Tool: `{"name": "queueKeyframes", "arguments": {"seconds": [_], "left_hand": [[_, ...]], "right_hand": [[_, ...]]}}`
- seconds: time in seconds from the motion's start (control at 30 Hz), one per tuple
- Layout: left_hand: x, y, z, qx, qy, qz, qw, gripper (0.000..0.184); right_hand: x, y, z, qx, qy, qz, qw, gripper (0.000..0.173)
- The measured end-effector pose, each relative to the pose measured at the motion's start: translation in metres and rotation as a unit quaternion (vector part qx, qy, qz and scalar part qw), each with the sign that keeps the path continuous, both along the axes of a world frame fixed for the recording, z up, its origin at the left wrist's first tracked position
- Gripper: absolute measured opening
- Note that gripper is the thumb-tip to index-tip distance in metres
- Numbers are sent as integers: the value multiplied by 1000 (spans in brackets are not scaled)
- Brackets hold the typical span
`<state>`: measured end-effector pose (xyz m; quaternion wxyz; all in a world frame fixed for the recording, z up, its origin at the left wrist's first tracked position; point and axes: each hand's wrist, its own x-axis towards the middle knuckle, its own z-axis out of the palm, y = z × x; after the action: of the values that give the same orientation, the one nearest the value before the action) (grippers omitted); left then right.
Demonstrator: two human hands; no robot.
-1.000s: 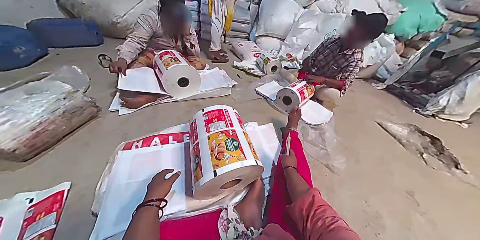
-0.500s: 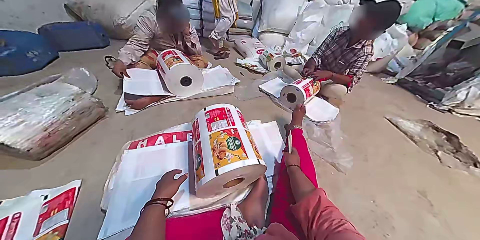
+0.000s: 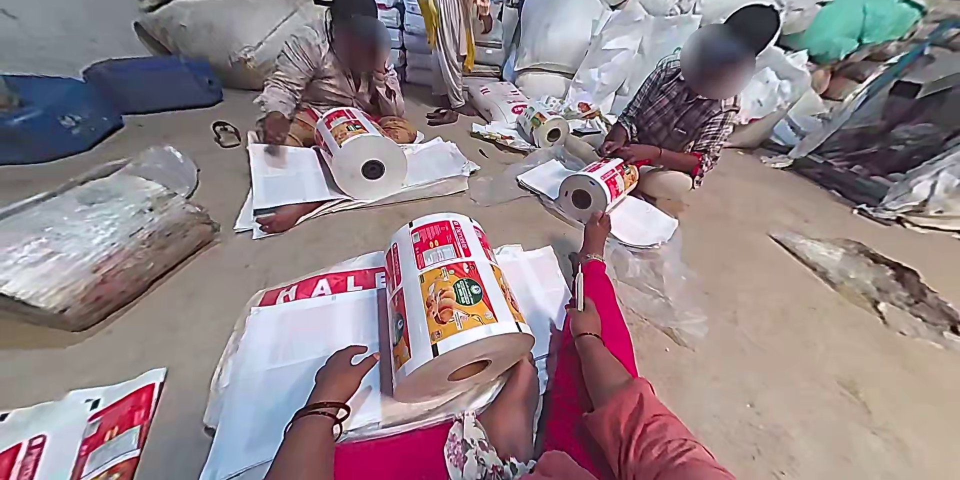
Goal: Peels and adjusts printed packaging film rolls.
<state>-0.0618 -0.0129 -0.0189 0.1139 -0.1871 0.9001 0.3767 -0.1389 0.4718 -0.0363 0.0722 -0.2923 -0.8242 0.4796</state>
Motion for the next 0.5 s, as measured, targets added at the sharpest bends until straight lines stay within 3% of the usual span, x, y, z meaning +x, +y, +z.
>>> {"name": "queueKeyframes", "arguments": {"seconds": [0.5], "left_hand": [[-1,-1,5,0,11,-6,1000,52]], "right_hand": [[3,-3,3,22,-19,-3,1000,35]]}}
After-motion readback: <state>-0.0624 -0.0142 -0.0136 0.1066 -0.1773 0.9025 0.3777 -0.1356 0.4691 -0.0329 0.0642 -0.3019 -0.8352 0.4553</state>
